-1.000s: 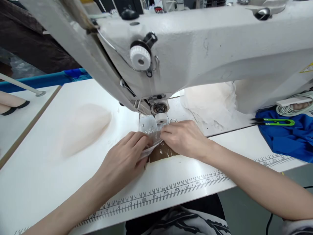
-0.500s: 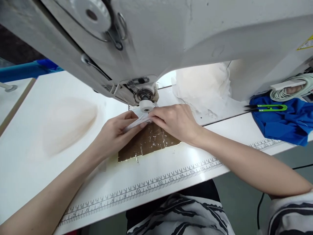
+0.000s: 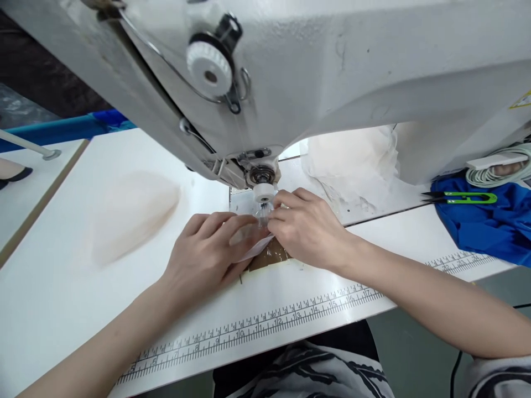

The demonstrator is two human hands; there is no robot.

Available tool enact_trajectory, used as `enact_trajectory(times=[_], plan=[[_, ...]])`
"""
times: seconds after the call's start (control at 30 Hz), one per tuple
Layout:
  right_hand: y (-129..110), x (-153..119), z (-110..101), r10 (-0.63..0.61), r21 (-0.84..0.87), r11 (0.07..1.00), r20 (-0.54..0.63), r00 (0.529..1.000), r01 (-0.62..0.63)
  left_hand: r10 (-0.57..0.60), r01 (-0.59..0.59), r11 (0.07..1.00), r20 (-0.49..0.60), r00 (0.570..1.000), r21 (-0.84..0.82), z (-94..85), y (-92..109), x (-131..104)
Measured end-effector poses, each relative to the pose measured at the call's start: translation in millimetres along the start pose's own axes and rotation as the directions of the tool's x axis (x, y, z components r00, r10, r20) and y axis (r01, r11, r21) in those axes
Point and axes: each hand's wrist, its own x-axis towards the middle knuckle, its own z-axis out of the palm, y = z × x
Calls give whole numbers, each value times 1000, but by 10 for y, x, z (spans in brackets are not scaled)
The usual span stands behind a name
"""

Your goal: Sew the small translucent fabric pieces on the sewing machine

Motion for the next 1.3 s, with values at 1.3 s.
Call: enact_trajectory(times=[1.3], plan=[[57,20,114,-51,-113,992,-48,998,46,-54,52,997,-36,998,-60,63,-94,-13]])
